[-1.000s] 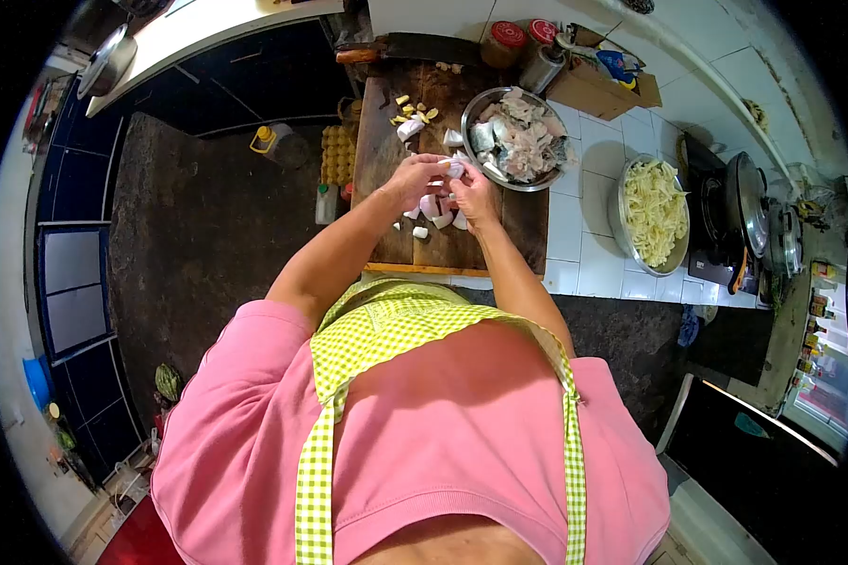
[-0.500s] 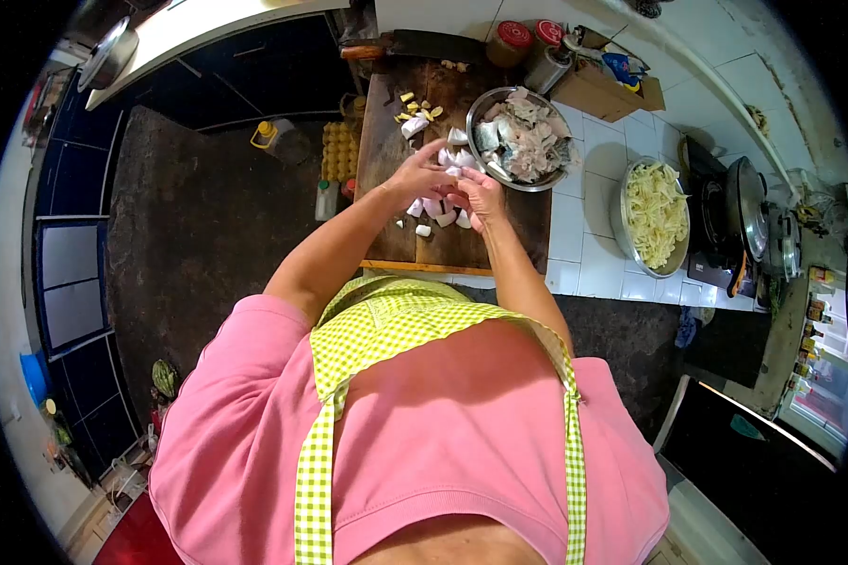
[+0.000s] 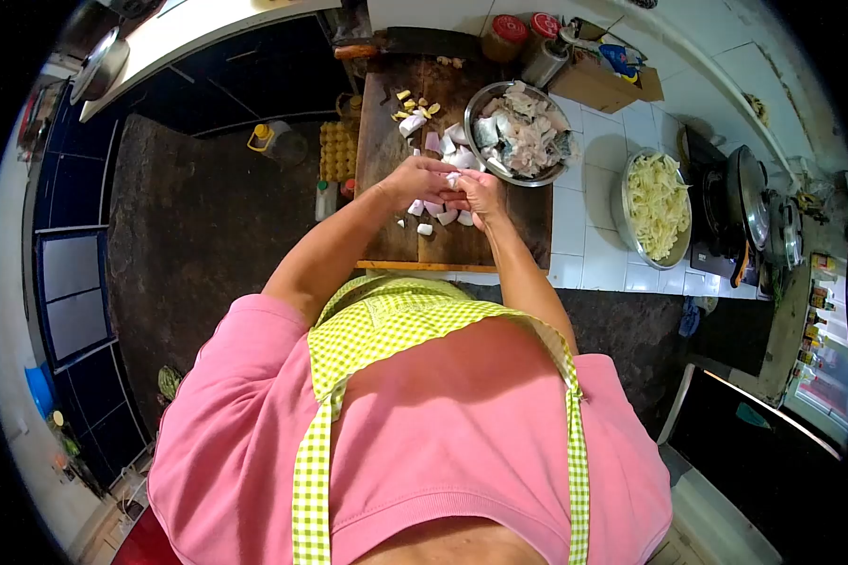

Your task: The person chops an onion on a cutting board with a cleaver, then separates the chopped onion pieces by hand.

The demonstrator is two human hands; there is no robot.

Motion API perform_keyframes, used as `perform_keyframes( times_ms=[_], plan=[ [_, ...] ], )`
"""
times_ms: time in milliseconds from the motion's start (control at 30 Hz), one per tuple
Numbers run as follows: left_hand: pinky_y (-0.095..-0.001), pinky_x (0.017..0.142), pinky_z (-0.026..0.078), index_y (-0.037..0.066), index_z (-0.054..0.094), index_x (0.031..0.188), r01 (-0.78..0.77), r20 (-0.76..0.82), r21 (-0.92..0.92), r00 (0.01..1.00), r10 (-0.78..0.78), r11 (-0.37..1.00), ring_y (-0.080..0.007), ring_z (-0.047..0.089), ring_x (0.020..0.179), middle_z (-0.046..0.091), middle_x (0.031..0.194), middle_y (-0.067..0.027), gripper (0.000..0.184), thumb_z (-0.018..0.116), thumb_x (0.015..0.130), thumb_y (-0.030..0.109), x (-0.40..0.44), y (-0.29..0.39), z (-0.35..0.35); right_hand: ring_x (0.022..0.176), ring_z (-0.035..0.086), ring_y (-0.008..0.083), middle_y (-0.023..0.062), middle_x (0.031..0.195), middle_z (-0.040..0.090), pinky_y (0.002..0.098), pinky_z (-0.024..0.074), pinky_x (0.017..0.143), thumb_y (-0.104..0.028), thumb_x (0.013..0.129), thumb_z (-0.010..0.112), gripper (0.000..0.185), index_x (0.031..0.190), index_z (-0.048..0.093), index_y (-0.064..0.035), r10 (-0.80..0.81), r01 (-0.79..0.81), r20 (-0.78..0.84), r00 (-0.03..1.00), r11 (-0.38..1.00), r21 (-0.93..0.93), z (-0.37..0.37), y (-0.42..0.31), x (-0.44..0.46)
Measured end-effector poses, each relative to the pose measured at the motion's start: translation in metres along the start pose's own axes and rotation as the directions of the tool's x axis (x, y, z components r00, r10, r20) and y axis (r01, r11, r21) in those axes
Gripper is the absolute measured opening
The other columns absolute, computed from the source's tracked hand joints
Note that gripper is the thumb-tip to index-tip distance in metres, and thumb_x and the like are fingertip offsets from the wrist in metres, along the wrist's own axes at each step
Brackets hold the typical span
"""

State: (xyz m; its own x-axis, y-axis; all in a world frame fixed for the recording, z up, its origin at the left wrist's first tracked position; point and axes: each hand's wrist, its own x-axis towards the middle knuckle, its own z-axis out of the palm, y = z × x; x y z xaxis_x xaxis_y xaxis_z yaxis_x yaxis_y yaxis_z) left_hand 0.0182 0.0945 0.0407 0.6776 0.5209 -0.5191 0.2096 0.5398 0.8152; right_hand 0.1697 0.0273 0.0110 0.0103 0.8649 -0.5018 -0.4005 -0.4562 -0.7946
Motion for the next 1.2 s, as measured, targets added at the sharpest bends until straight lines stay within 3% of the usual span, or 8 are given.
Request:
perform_keyframes(
  times_ms=[167,367,600,767,800,867,1000,1200],
  plan=[
    [-0.0344,0.072,0.052,-0.001,0.047,0.121,0.103,-0.088,-0.162,0.989,-0.118,0.981,-0.0238,0.062,0.083,0.06,0.1,-0.0157,0.035,0.043,0.085,0.001,-0.004,0.005,0.001,0.058,0.063,0.0151,0.0108,0.079,0.063,0.0213,0.0496,0.044,-0.012,0.078,0.056,0.027,0.102,0.057,0.0015,0.024,-0.021,-0.026,0.999,0.995,0.095,0.005,-0.001,-0.002],
    [-0.0331,0.071,0.052,0.002,0.046,0.123,0.04,-0.16,-0.209,0.984,-0.075,0.977,-0.023,0.062,0.083,0.058,0.101,-0.016,0.039,0.044,0.084,0.001,-0.009,0.008,0.004,0.06,0.061,0.0144,0.0089,0.082,0.061,0.0213,0.0488,0.046,-0.016,0.082,0.059,0.032,0.108,0.052,0.0013,0.069,-0.063,-0.063,0.996,0.993,0.096,0.009,-0.008,-0.004],
    [-0.0315,0.072,0.051,0.004,0.044,0.125,-0.004,-0.037,-0.179,0.999,-0.003,0.984,-0.0207,0.062,0.082,0.058,0.102,-0.0131,0.044,0.048,0.082,0.0,0.002,-0.008,-0.011,0.067,0.061,0.0125,0.0092,0.091,0.061,0.0202,0.0492,0.052,-0.014,0.081,0.06,0.041,0.116,0.048,0.0042,-0.011,0.012,-0.043,0.999,0.999,0.031,0.008,-0.008,-0.008],
    [-0.0294,0.072,0.05,0.004,0.046,0.123,-0.08,-0.079,-0.186,0.995,0.066,0.979,-0.0188,0.061,0.085,0.058,0.104,-0.0119,0.043,0.051,0.081,-0.002,-0.008,-0.001,-0.005,0.07,0.061,0.0124,0.0098,0.088,0.063,0.0224,0.0473,0.052,-0.012,0.075,0.063,0.051,0.12,0.046,0.0024,-0.298,0.286,-0.045,0.954,0.941,-0.179,0.012,0.002,-0.006],
    [-0.0294,0.072,0.05,0.004,0.046,0.123,-0.08,-0.08,-0.186,0.995,0.066,0.979,-0.0188,0.061,0.085,0.058,0.104,-0.0119,0.043,0.051,0.081,-0.002,-0.005,-0.003,-0.006,0.07,0.061,0.0124,0.0098,0.088,0.063,0.0224,0.0473,0.052,-0.012,0.075,0.063,0.051,0.12,0.046,0.0024,-0.298,0.286,-0.044,0.954,0.941,-0.179,0.015,-0.002,-0.01],
    [-0.0287,0.071,0.05,0.004,0.047,0.122,-0.135,-0.09,-0.111,0.988,0.125,0.985,-0.0171,0.06,0.085,0.058,0.105,-0.0115,0.043,0.053,0.08,-0.003,0.002,-0.011,-0.009,0.07,0.062,0.0139,0.0103,0.086,0.065,0.0261,0.0494,0.059,-0.013,0.07,0.065,0.051,0.117,0.051,-0.0012,-0.392,0.277,-0.076,0.917,0.762,-0.586,0.026,-0.018,-0.023],
    [-0.0285,0.07,0.05,0.004,0.048,0.121,-0.172,-0.112,-0.061,0.98,0.164,0.983,-0.0163,0.059,0.084,0.057,0.105,-0.0116,0.044,0.055,0.078,-0.003,0.002,-0.011,-0.006,0.07,0.063,0.0169,0.0128,0.082,0.065,0.0295,0.0496,0.064,-0.017,0.067,0.067,0.047,0.11,0.056,-0.0027,-0.414,0.251,-0.128,0.901,0.739,-0.625,0.03,-0.023,-0.027],
    [-0.0281,0.071,0.05,-0.001,0.051,0.117,-0.19,-0.116,0.083,0.973,0.199,0.978,-0.0176,0.059,0.084,0.058,0.101,-0.0122,0.04,0.057,0.077,-0.002,0.0,-0.009,-0.002,0.068,0.063,0.0213,0.0145,0.073,0.064,0.0321,0.0485,0.062,-0.021,0.067,0.061,0.032,0.092,0.062,-0.0007,-0.403,0.11,-0.134,0.905,0.528,-0.842,0.038,-0.041,-0.033]
  ],
)
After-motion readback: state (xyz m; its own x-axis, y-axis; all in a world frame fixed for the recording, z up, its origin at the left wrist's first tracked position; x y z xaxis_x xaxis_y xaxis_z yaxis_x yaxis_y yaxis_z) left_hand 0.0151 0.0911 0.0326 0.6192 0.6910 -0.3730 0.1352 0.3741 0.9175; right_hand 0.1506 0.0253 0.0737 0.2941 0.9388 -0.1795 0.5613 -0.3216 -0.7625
